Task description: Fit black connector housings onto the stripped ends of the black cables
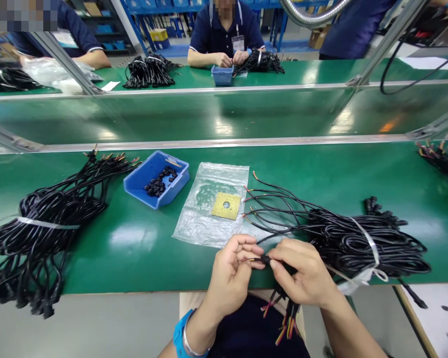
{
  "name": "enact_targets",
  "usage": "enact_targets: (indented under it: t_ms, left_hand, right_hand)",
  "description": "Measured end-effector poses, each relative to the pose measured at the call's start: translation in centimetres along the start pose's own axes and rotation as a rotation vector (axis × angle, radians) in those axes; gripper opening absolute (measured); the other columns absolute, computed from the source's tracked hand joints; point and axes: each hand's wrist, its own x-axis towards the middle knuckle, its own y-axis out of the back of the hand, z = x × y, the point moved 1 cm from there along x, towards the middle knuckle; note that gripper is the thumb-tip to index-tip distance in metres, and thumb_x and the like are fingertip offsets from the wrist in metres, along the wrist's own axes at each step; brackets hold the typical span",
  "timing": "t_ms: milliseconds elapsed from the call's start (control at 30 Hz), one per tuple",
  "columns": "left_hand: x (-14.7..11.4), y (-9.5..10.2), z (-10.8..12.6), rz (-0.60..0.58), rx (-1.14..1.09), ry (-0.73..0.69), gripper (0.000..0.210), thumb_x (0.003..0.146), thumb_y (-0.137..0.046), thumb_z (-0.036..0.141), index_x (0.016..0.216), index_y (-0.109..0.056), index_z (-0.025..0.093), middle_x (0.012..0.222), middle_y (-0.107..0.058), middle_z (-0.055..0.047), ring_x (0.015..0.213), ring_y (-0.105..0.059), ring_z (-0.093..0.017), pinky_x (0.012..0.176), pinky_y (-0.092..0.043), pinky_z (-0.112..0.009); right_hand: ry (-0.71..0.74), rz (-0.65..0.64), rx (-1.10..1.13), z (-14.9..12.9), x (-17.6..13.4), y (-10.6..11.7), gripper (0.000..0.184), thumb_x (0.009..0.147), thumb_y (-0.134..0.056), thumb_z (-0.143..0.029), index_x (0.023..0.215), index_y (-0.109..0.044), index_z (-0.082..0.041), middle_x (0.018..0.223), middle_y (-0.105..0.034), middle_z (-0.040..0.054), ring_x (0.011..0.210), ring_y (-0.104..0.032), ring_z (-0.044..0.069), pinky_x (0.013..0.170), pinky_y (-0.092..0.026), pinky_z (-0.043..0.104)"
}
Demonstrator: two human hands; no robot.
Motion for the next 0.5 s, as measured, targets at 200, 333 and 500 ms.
enact_targets:
  t_ms: [200,333,500]
  left_hand:
    - [-0.6,0.5,0.4,-0.219,0.148,-0.038,0.063,0.063,-0.04,-0.006,0.117,-0.058,0.02,0.114,-0.073,-0.006,0.106,-0.068,-0.021,0.096,-0.052,-0.036]
    - [-0.8,0.5,1.1,-0.4,0.17,0.077,0.068,0.066,-0.043,-0.004,0.126,-0.056,0.023,0.124,-0.07,-0.006,0.114,-0.065,-0.025,0.099,-0.052,-0.039]
    - [-0.8,0.3,1.3,-0.418,0.246,0.12,0.039,0.092,-0.05,0.015,0.131,-0.055,0.02,0.126,-0.068,-0.012,0.114,-0.066,-0.028,0.098,-0.053,-0.04]
  right_hand:
    - [-0.171,0.266,0.187,-1.4,-1.2,1.4,0.031,0.089,-0.047,-0.011,0.113,-0.064,-0.022,0.108,-0.066,0.0104,0.099,-0.063,0.024,0.085,-0.053,0.042]
    - [-0.281,0.448,0.238,-4.3,-3.4,3.8,0.033,0.091,-0.048,-0.015,0.119,-0.063,-0.025,0.11,-0.065,0.011,0.101,-0.063,0.028,0.085,-0.054,0.046]
    - [-0.38,-0.056,0.242,-5.2,-7.1,5.6,0.019,0.097,-0.045,-0.025,0.098,-0.064,-0.024,0.082,-0.067,0.0058,0.074,-0.065,0.02,0.066,-0.053,0.033]
